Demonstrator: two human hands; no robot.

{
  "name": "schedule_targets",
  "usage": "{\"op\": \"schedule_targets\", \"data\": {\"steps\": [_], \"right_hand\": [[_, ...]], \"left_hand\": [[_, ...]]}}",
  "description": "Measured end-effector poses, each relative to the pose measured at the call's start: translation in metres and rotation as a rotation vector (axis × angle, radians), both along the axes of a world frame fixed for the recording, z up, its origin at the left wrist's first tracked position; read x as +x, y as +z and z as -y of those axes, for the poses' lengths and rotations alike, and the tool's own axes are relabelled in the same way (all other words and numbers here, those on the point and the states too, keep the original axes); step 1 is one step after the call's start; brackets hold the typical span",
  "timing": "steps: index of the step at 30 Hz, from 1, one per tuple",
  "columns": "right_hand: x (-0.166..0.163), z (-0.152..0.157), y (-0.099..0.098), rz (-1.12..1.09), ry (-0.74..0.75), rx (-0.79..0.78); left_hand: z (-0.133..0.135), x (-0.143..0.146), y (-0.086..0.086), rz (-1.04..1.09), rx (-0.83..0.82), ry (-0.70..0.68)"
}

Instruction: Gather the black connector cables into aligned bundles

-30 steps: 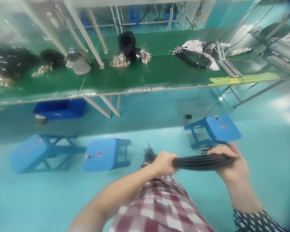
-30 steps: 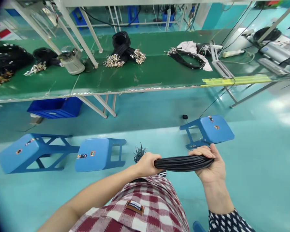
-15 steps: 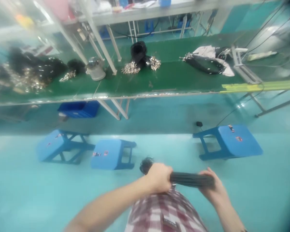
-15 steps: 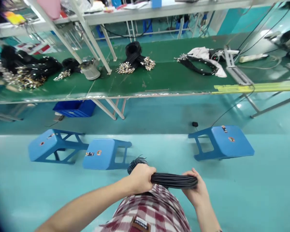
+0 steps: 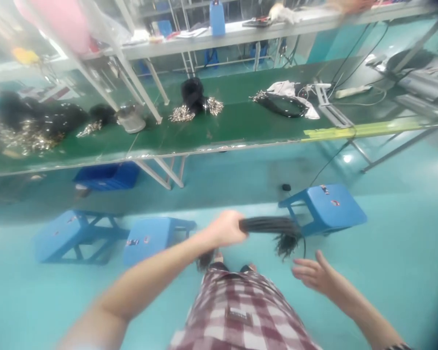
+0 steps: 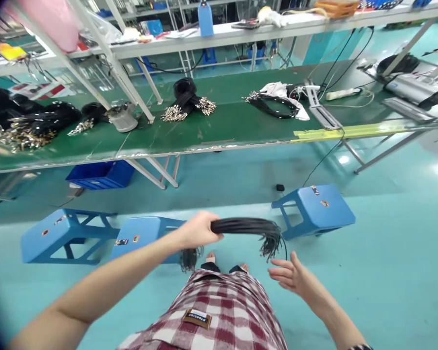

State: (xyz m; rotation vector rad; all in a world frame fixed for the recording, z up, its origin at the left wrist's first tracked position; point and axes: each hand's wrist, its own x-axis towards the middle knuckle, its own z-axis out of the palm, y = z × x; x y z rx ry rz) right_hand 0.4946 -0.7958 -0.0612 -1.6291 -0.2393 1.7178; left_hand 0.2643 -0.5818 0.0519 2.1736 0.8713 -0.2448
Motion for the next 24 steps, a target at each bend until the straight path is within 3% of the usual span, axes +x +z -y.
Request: {"op": "schedule_targets", "data": {"steps": [2,5,8,10,13,16,20,22,24], "right_hand": [[0.02,-0.012,0.029,0.427,0.123,0.17],[0.028,-0.063,0.065,0.942,0.221,0.609],[0.021,-0.125,0.103,1.336,0.12,0.858],[0.015,-0.158,0.131,1.436,0.069,0.982],[0.006,-0.197,0.157,1.227,0.285,1.192],[-0.012,-0.234,0.145,0.882,0.38,1.244],[-0.062,-0.27,0.08,0.503,0.458,1.119],[-0.094,-0.282,0.05,0.289,0.339,0.967],[-0.119,-0.296,0.039,0.246,0.228,0.823]], "left_hand": [[-0.02,0.0,0.042,0.118,0.005,0.075],[-0.034,-0.005,0.103,0.21,0.067,0.097],[-0.034,-0.016,0.145,0.252,0.126,0.148],[-0.036,-0.026,0.161,0.263,0.141,0.181],[-0.047,-0.044,0.17,0.304,0.129,0.224],[-0.07,-0.064,0.166,0.407,0.074,0.27],[-0.115,-0.098,0.146,0.527,-0.074,0.413],[-0.143,-0.118,0.135,0.542,-0.156,0.494],[-0.173,-0.142,0.13,0.574,-0.213,0.539]]}}
